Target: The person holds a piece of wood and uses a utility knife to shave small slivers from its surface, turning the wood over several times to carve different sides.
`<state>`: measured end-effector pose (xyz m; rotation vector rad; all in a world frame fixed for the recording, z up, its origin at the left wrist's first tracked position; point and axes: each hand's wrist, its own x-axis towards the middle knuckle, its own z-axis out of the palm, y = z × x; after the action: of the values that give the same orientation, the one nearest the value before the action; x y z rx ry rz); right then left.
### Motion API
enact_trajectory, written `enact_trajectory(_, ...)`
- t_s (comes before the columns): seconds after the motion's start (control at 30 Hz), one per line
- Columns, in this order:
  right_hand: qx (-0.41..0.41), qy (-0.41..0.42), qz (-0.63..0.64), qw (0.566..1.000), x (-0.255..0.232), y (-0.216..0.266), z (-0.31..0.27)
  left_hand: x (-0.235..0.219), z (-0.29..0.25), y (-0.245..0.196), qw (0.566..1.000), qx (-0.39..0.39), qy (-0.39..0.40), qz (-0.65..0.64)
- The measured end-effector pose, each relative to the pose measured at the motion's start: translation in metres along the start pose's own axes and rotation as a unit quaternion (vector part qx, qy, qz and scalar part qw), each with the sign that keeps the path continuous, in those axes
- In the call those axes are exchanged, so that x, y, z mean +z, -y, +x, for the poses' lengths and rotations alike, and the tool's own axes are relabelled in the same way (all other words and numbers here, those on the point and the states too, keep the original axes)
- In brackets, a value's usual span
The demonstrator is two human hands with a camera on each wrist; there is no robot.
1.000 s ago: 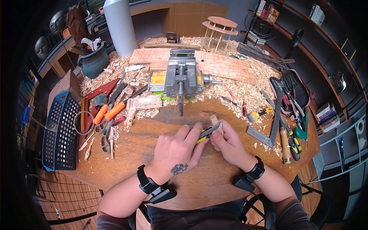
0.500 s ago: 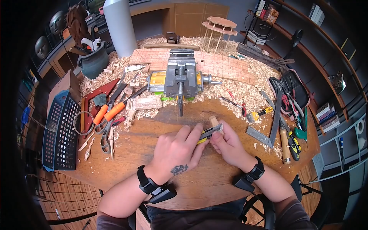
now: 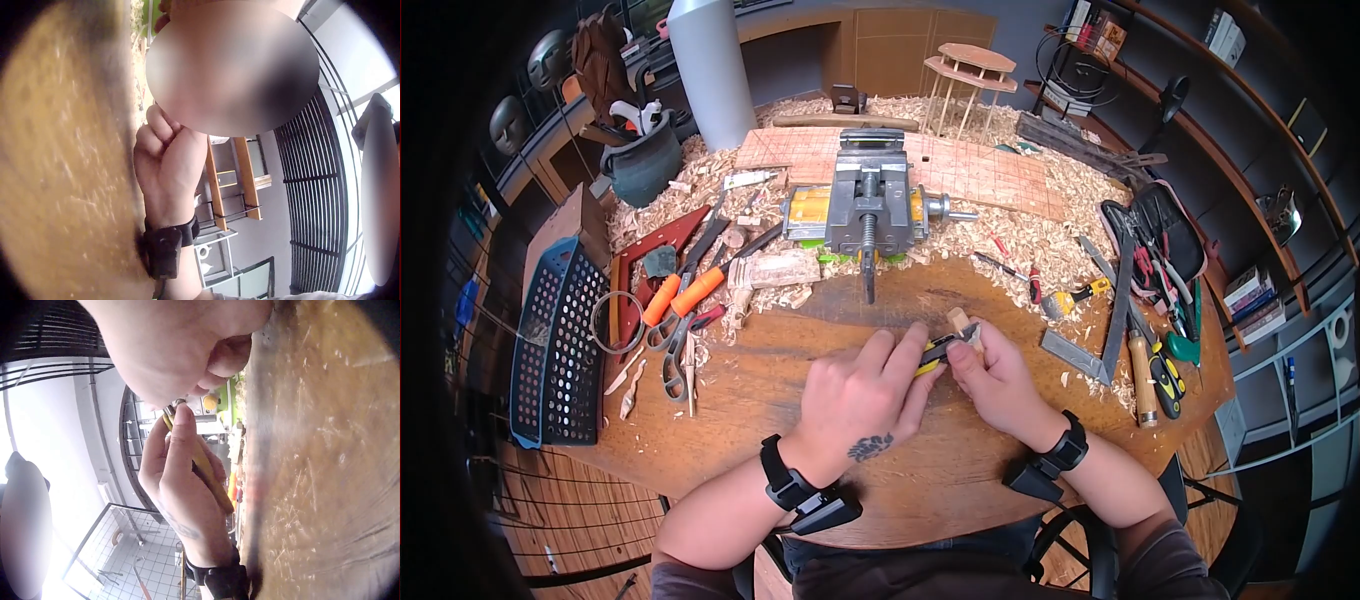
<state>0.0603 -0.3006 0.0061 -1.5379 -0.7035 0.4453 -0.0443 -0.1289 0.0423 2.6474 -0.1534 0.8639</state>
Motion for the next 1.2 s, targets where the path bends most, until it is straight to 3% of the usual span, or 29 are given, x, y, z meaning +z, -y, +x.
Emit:
enact_trajectory(0.23,0.031,-0.006,-0.015,0.999,-0.001,0.003,-0.001,0.003,0.000,-0.001,1.000,0.013,-0.019,0.006)
enact_trajectory(0.43,-0.021,-0.032,-0.010,0.999,0.000,-0.003,0.001,0.006,0.001,-0.008,0.999,-0.030,-0.030,-0.031)
enact_trajectory(0.77,0.057,0.060,0.155,0.985,-0.006,0.002,0.000,0.009,0.005,0.004,0.992,-0.087,-0.031,-0.083)
enact_trajectory(1.07,0.063,0.097,0.200,0.973,-0.009,0.006,-0.001,0.006,0.009,0.013,0.992,-0.056,-0.005,-0.116)
enact_trajectory(1.2,0.072,0.081,0.208,0.972,-0.005,0.013,-0.002,0.005,0.010,0.014,0.997,-0.034,0.018,-0.067)
